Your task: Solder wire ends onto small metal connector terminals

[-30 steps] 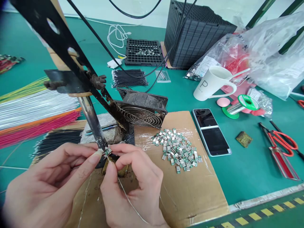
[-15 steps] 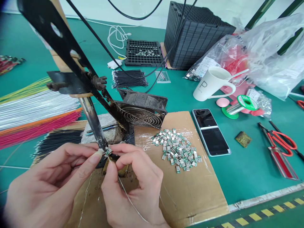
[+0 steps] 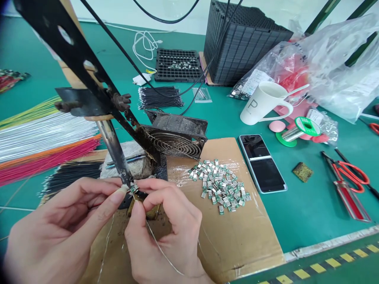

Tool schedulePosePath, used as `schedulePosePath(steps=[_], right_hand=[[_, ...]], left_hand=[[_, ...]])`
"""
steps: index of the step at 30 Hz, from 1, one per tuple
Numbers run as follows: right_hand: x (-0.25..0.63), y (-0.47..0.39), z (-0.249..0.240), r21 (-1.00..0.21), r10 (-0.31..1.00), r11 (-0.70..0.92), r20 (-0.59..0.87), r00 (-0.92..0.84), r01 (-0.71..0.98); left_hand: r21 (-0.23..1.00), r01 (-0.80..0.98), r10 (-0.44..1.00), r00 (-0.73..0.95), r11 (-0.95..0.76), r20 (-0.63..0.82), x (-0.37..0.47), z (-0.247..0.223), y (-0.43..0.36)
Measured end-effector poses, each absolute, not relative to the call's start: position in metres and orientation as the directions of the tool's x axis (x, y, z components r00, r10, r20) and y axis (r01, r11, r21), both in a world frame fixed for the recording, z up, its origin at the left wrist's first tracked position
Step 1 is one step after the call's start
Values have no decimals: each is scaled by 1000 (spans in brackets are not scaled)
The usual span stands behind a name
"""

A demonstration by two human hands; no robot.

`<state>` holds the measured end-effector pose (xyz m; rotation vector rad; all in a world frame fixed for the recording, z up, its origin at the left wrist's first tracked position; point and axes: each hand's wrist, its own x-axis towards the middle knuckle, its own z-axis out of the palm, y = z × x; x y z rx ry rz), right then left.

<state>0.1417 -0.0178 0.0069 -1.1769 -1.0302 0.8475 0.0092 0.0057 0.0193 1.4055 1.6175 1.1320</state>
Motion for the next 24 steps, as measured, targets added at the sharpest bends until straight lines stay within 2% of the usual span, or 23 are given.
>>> schedulePosePath(steps=[24], right_hand=[[141, -16, 7, -978, 921, 208, 197, 335, 3]], left_hand=[[929, 370, 985, -171, 28, 38, 7, 19, 4]])
